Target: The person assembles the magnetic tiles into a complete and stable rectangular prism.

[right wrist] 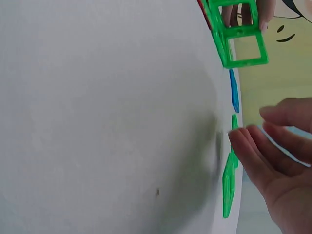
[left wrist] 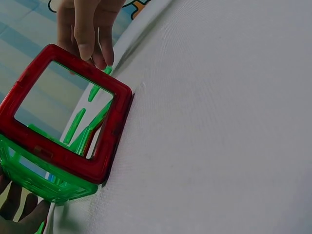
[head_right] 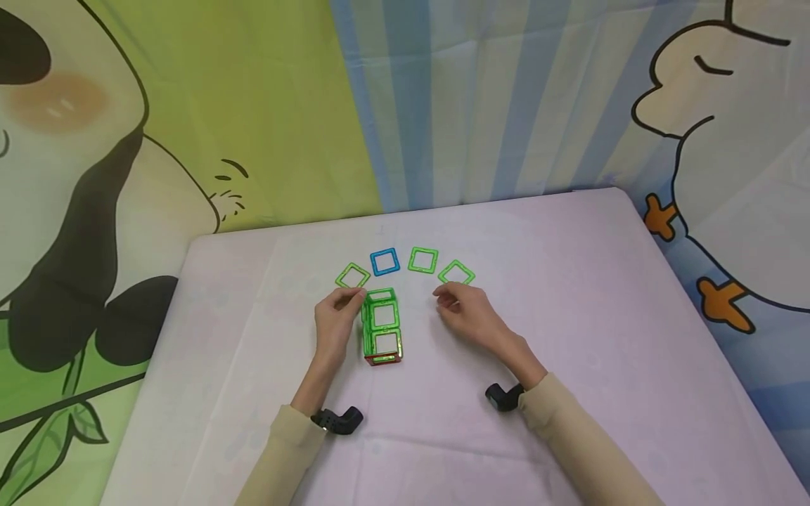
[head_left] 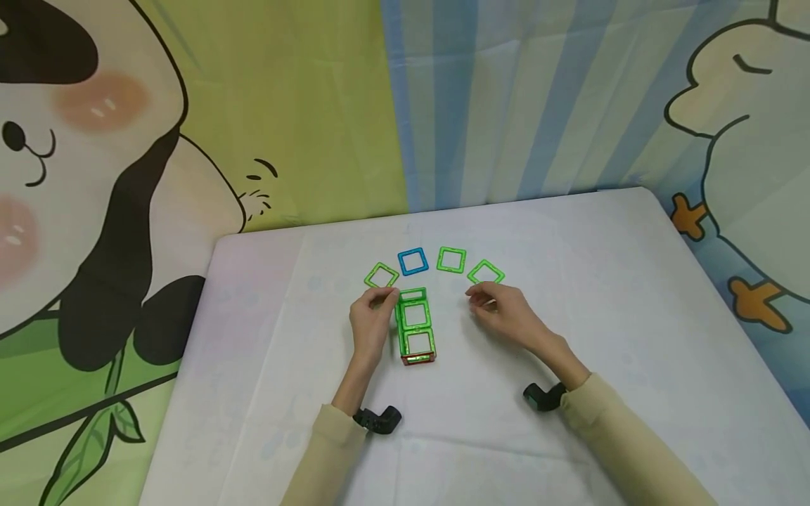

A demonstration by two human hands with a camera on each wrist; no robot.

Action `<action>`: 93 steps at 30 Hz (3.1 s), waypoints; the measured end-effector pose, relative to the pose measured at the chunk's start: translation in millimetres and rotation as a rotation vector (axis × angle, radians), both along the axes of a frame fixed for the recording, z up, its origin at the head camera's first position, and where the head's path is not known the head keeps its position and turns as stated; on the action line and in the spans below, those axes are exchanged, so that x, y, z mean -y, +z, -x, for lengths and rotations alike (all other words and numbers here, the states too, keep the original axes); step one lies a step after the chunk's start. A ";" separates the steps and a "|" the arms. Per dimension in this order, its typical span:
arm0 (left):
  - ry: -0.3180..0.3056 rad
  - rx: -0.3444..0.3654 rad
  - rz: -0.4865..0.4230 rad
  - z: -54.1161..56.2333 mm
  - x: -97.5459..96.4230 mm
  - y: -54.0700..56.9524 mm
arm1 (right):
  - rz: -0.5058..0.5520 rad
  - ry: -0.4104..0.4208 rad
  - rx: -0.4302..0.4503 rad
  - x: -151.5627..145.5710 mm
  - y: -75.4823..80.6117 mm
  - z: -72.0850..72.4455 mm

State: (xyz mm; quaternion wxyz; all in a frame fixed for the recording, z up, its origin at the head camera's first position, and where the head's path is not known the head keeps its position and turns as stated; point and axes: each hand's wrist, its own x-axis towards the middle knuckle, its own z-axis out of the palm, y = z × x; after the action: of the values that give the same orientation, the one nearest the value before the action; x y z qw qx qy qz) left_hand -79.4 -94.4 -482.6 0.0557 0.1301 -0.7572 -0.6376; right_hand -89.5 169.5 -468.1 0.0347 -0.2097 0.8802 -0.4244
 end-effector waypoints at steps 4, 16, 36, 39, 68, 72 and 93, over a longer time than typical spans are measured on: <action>0.004 0.002 0.003 1.1 1.4 -1.2 | -0.024 -0.065 -0.071 -3.9 -1.2 9.1; -0.014 0.003 0.021 1.7 3.3 -0.3 | -0.183 -0.194 -0.085 -7.3 -4.7 28.4; -0.006 -0.009 0.005 3.0 3.0 -1.8 | -0.309 -0.217 -0.086 -5.8 -8.6 38.9; -0.008 -0.007 0.008 3.1 2.8 -1.9 | -0.315 -0.209 -0.086 -7.0 -8.6 39.1; -0.026 -0.002 0.017 2.6 3.9 0.0 | -0.303 -0.130 -0.076 -11.4 0.5 30.5; -0.025 -0.004 0.019 2.8 4.4 -0.3 | -0.227 -0.103 -0.076 -8.4 3.9 29.0; -0.029 0.004 0.042 3.1 2.8 1.2 | 0.031 0.114 0.064 2.1 -3.9 31.3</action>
State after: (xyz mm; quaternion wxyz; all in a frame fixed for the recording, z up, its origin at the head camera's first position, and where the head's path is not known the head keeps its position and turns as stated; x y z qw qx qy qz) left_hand -82.5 -97.2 -481.4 0.0474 0.1192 -0.7723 -0.6221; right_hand -120.7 167.3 -472.0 0.0836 -0.2464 0.8585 -0.4419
